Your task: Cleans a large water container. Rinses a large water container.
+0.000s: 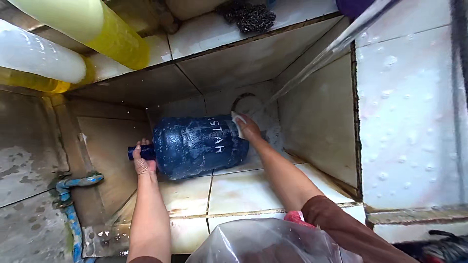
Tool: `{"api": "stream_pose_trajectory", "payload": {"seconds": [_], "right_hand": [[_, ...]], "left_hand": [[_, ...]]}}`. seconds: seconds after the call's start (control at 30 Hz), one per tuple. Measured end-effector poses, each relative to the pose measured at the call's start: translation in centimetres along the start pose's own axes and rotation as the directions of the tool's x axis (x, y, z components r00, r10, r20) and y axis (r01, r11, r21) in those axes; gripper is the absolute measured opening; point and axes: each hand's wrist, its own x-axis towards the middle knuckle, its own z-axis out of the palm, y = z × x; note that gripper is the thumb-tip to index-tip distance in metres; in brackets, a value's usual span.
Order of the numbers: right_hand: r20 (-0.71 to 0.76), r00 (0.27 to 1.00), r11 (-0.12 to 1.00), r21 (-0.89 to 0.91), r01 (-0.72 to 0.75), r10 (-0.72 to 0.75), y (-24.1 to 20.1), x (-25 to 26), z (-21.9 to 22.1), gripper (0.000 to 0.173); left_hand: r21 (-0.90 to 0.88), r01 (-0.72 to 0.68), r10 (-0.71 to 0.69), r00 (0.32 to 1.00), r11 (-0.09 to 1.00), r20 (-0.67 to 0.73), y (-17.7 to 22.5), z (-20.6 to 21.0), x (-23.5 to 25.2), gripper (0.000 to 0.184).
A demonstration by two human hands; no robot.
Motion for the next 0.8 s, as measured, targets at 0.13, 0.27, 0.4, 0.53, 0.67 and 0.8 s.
{"api": "stream_pose_trajectory", "payload": {"seconds": [0.13, 0.27, 0.4, 0.53, 0.67, 0.8], "right_hand": [[0.337, 0.858, 0.724, 0.465, -0.509, 0.388, 3.2, -1.5, 0.9, 0.101], [0.279, 0.946, 0.935, 0.260, -0.241, 0.167, -4.5, -2.8, -1.9, 0.100], [0.168, 0.947, 0.894, -0.318, 0.315, -0.274, -16.1, -11.8, -4.6, 0.115], [0.394, 0.736, 0.505, -0.545, 0.670, -0.551, -17.1, -17.1, -3.1, 0.106], [0.553, 0.624, 0.343, -0.532, 0.774, -0.551, -16.4, -16.4, -4.0, 0.075], [0.087, 0.663, 0.411, -0.722, 0.556, -0.744, -18.4, -11.9, -3.3, 0.072]], "left_hand": [[0.313, 0.348, -0.279, 0.929, 0.884, -0.245, -2.0, -1.3, -1.1, 0.057], [0.167, 0.716, -0.706, 0.698, 0.678, -0.124, -3.4, -2.3, -2.7, 0.084], [0.177, 0.792, -0.777, 0.609, 0.585, -0.161, -4.2, 1.9, -3.9, 0.053], [0.332, 0.386, -0.485, 0.820, 0.861, 0.303, 2.5, 9.6, -6.0, 0.061], [0.506, -0.156, -0.184, 0.809, 0.849, 0.558, 10.5, 12.6, -10.8, 0.078], [0.410, -0.266, -0.028, 0.810, 0.872, 0.586, 8.2, 12.6, -13.5, 0.099]]}}
